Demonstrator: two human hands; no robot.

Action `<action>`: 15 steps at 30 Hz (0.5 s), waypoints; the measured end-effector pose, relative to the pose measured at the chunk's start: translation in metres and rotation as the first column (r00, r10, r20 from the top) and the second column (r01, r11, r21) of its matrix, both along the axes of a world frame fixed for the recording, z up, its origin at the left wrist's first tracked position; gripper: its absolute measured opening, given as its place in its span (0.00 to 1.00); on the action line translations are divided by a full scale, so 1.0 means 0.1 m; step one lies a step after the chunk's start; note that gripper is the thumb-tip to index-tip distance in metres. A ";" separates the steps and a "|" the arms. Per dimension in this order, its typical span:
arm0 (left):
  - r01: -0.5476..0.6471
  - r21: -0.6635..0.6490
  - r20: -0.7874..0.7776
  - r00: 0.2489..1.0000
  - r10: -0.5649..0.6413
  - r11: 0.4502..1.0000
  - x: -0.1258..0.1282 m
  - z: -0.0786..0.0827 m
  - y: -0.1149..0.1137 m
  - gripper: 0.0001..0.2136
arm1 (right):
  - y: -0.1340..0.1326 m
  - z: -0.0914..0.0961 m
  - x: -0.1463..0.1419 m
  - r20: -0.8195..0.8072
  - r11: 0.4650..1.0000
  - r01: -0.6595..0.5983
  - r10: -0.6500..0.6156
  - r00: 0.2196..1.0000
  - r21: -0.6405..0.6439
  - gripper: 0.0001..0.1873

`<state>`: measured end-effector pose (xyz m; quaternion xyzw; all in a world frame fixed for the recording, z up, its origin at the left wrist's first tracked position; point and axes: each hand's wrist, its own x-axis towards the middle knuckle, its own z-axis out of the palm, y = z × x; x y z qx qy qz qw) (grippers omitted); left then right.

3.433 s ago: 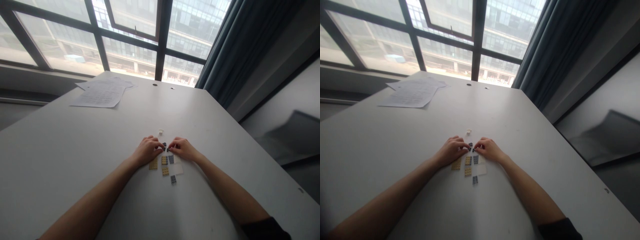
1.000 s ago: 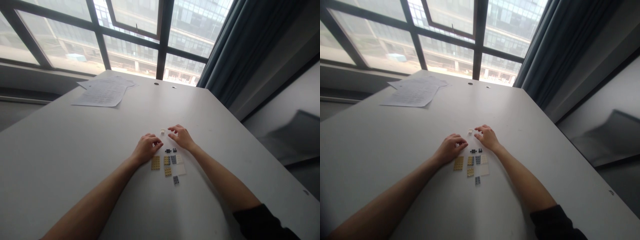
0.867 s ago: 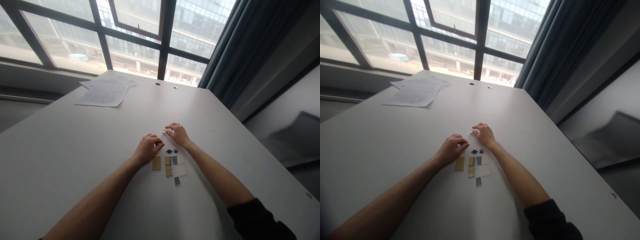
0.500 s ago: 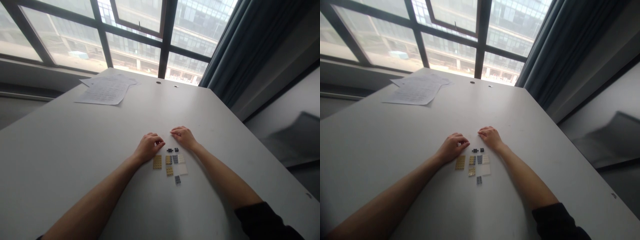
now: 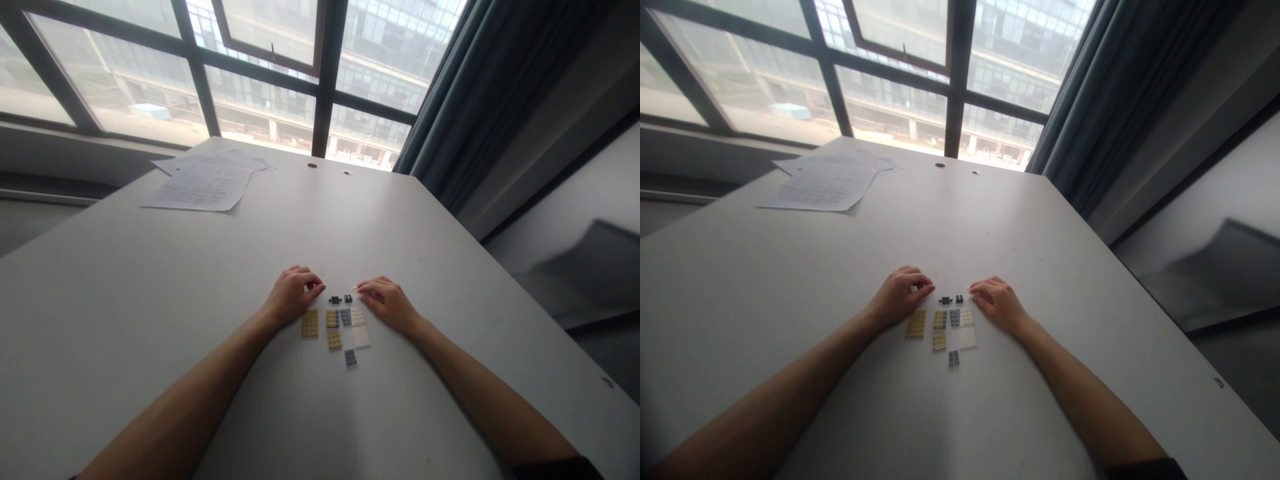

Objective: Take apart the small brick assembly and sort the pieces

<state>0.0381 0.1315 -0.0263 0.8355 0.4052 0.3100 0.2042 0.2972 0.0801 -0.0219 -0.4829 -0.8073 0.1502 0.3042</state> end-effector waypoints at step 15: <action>-0.001 0.002 0.002 1.000 0.001 1.000 0.00 -0.01 0.00 0.10 | -0.07 -0.05 -0.02 -0.049 0.999 -0.014 0.016 0.999 0.039 0.05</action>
